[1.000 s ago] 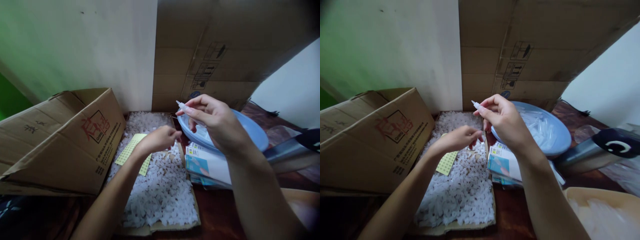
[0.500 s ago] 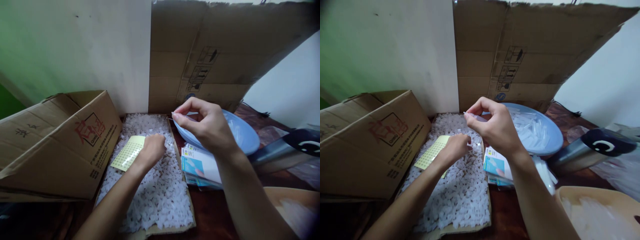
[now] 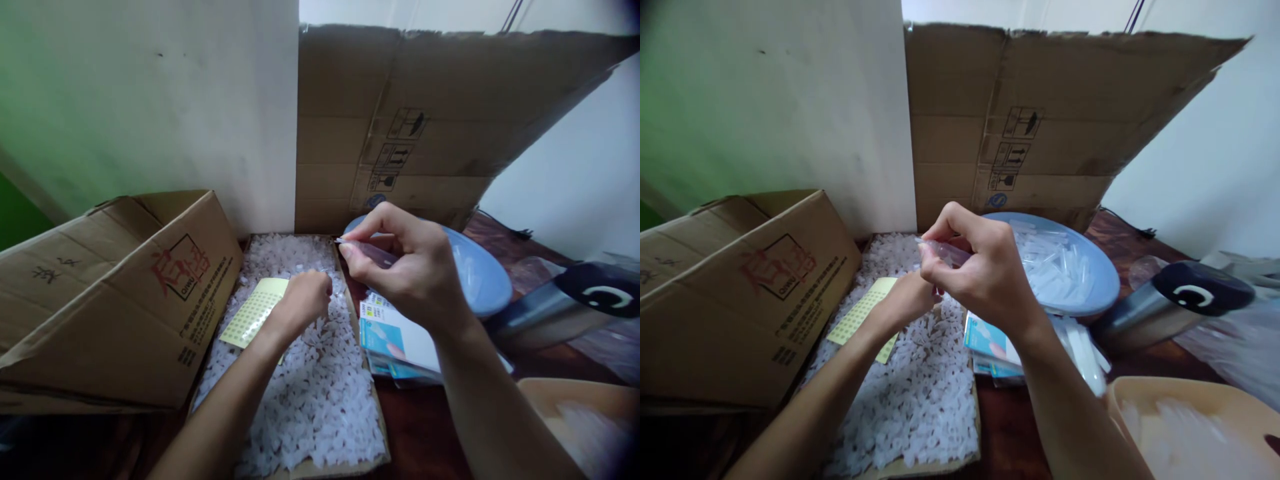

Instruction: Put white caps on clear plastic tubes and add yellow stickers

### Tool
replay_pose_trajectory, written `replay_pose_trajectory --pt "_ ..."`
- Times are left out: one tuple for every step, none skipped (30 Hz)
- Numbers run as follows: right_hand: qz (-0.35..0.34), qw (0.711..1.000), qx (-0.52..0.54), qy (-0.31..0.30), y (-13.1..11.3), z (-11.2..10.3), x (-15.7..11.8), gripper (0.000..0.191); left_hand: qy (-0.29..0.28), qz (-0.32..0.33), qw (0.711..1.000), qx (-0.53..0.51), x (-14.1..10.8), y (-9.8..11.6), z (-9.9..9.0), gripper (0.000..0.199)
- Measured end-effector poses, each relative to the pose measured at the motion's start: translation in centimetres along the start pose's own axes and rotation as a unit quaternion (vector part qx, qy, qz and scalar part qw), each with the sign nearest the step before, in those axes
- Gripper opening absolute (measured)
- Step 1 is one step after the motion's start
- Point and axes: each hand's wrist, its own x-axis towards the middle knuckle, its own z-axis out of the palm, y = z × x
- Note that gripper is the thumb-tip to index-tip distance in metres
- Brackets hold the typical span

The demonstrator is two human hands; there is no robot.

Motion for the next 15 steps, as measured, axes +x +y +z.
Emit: replay_pose_trajectory --pt "-0.003 1.000 -0.003 0.007 0.0 0.0 0.0 0.009 0.009 0.009 1.000 -0.012 0.1 0.0 -0.6 0.016" --pt "-0.009 1.000 -0.008 0.018 0.0 0.0 0.0 0.008 0.022 0.021 0.999 -0.030 0.2 0.1 -1.3 0.017" --pt "-0.018 0.999 -0.017 0.032 0.0 0.0 0.1 0.007 0.042 0.036 0.997 -0.062 0.2 0.2 -2.1 0.018" --pt "-0.029 0.998 -0.033 0.046 0.0 -0.1 0.2 0.005 0.065 0.052 0.990 -0.110 0.2 0.3 -3.0 0.019" --pt "-0.040 0.996 -0.053 0.057 0.1 -0.2 0.3 0.003 0.092 0.068 0.978 -0.176 0.2 0.3 -3.8 0.019" --pt "-0.050 0.994 -0.075 0.060 0.2 -0.4 0.4 0.003 0.116 0.080 0.957 -0.253 0.0 0.4 -4.7 0.020" --pt "-0.059 0.992 -0.097 0.058 0.4 -0.7 0.6 0.006 0.135 0.087 0.929 -0.334 -0.1 0.4 -5.5 0.021" --pt "-0.066 0.990 -0.115 0.051 0.5 -1.0 0.8 0.009 0.147 0.090 0.897 -0.407 -0.4 0.3 -6.2 0.025" --pt "-0.069 0.989 -0.128 0.041 0.7 -1.4 0.9 0.013 0.151 0.091 0.870 -0.461 -0.6 0.3 -6.8 0.028" --pt "-0.071 0.988 -0.133 0.028 0.9 -1.6 1.0 0.016 0.152 0.093 0.847 -0.501 -0.8 0.2 -7.2 0.030" --pt "-0.070 0.989 -0.133 0.015 1.0 -1.9 1.1 0.019 0.152 0.096 0.831 -0.527 -1.1 0.2 -7.5 0.031" --pt "-0.070 0.989 -0.128 0.004 1.0 -2.0 1.2 0.022 0.152 0.101 0.820 -0.543 -1.2 0.2 -7.8 0.030" --pt "-0.068 0.990 -0.121 -0.005 1.1 -2.1 1.2 0.023 0.153 0.107 0.813 -0.552 -1.4 0.3 -7.9 0.029" --pt "-0.065 0.991 -0.113 -0.012 1.0 -2.1 1.2 0.023 0.153 0.114 0.808 -0.557 -1.4 0.3 -8.0 0.028" --pt "-0.061 0.992 -0.105 -0.015 1.0 -2.0 1.2 0.023 0.154 0.120 0.804 -0.561 -1.4 0.5 -7.9 0.026"
